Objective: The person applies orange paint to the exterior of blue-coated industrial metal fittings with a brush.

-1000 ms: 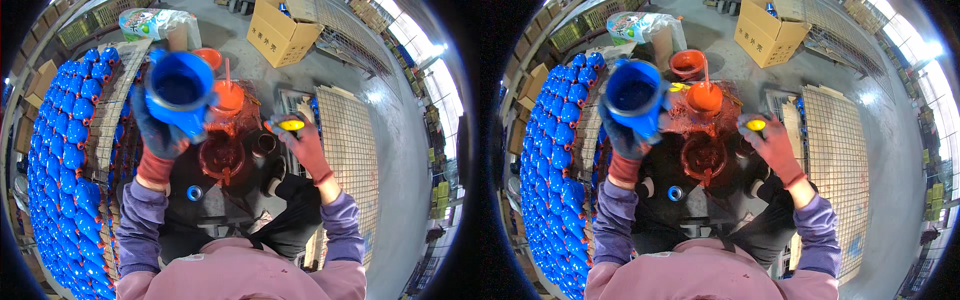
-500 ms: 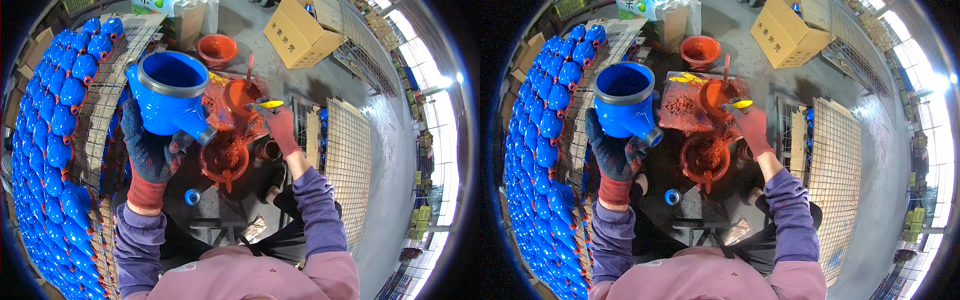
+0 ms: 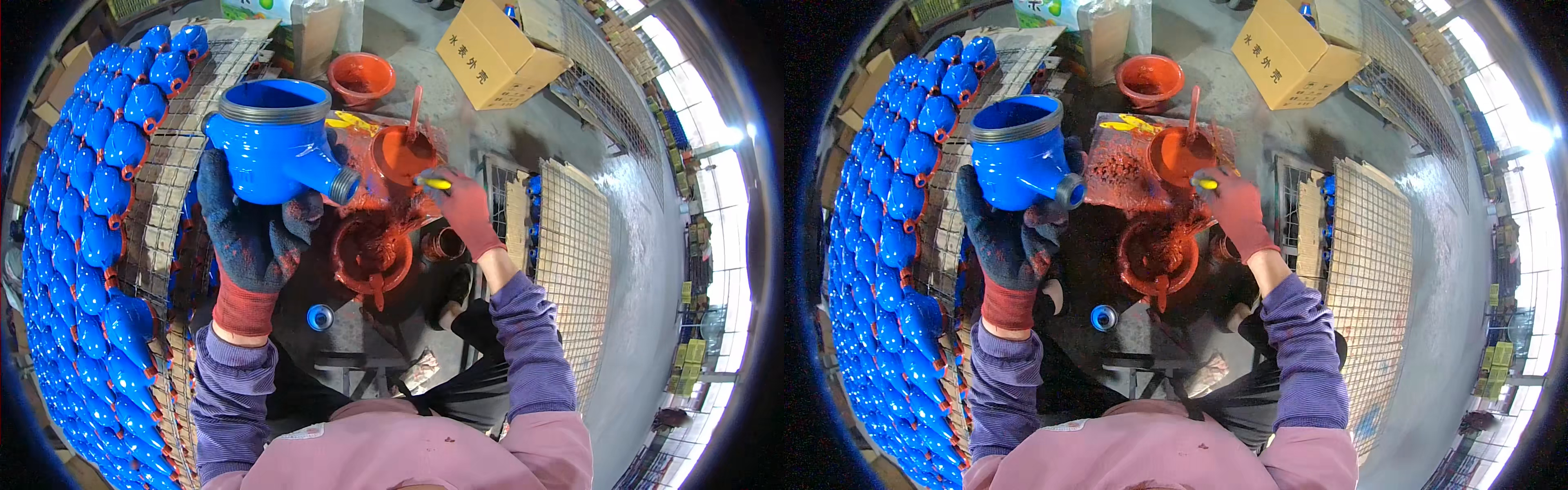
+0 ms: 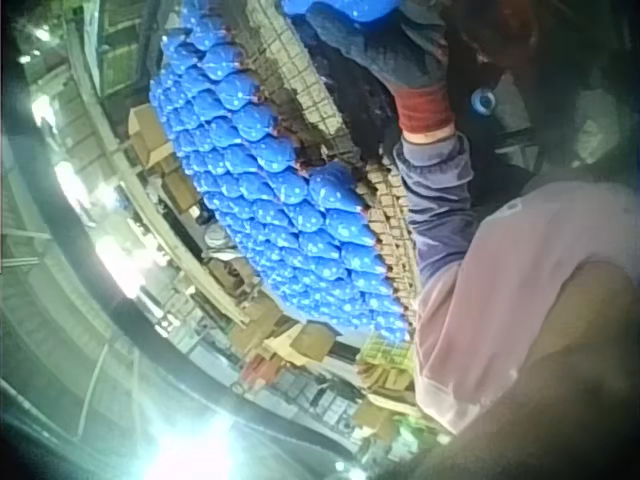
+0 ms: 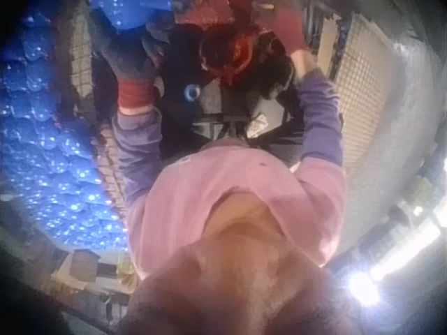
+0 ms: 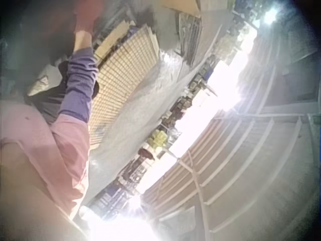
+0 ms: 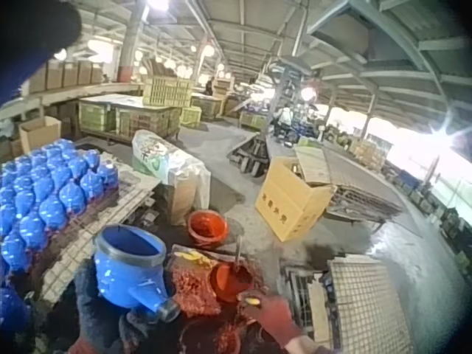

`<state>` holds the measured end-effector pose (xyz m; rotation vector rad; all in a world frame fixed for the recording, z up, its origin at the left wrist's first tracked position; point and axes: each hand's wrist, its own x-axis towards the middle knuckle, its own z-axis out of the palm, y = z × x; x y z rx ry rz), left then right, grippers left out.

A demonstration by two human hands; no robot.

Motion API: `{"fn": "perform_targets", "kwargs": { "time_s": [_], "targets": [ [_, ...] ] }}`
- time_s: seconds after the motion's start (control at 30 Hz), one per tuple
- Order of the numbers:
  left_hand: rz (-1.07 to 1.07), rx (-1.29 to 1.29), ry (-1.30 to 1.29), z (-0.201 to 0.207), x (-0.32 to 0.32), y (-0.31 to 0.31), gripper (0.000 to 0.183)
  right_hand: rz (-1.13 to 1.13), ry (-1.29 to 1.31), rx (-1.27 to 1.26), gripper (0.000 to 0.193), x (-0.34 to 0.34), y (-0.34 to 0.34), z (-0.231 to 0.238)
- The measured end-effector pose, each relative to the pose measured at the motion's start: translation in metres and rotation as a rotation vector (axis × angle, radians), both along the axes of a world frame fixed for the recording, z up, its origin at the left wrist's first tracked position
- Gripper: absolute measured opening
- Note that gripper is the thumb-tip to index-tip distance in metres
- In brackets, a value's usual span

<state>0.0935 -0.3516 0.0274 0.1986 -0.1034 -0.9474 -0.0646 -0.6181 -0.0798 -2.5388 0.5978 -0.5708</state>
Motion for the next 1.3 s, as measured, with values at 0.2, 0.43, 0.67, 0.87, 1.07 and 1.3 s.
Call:
{"fn": "perform_targets", "kwargs": {
  "time_s": [0.2, 0.43, 0.67, 0.87, 1.07, 1.3],
  "targets": [
    [0.035, 0.137, -0.046, -0.006, -0.015, -0.01, 0.066, 0.069, 0.115, -0.104, 0.025, -0.017, -0.003, 0.024],
    [0.003, 0.219, -0.463, -0.017, -0.043, -0.022, 0.052, 0.025, -0.477, 1.258, 0.048, -0.055, -0.009, 0.066],
    [0.219, 0.492, -1.093, -0.032, -0.084, -0.032, 0.11, -0.029, -0.894, 1.367, 0.037, -0.074, 0.016, 0.099],
    [0.227, 0.461, -1.518, -0.041, -0.109, -0.039, 0.104, -0.342, -0.523, 0.77, 0.026, -0.083, 0.024, 0.122],
    [0.064, 0.44, -1.637, -0.053, -0.11, -0.045, 0.094, -0.29, -0.378, 0.558, 0.021, -0.082, 0.03, 0.126],
    [0.153, 0.22, -1.847, -0.048, -0.109, -0.056, 0.091, -0.169, -0.47, 0.307, 0.017, -0.092, 0.046, 0.142]
  ]
}}
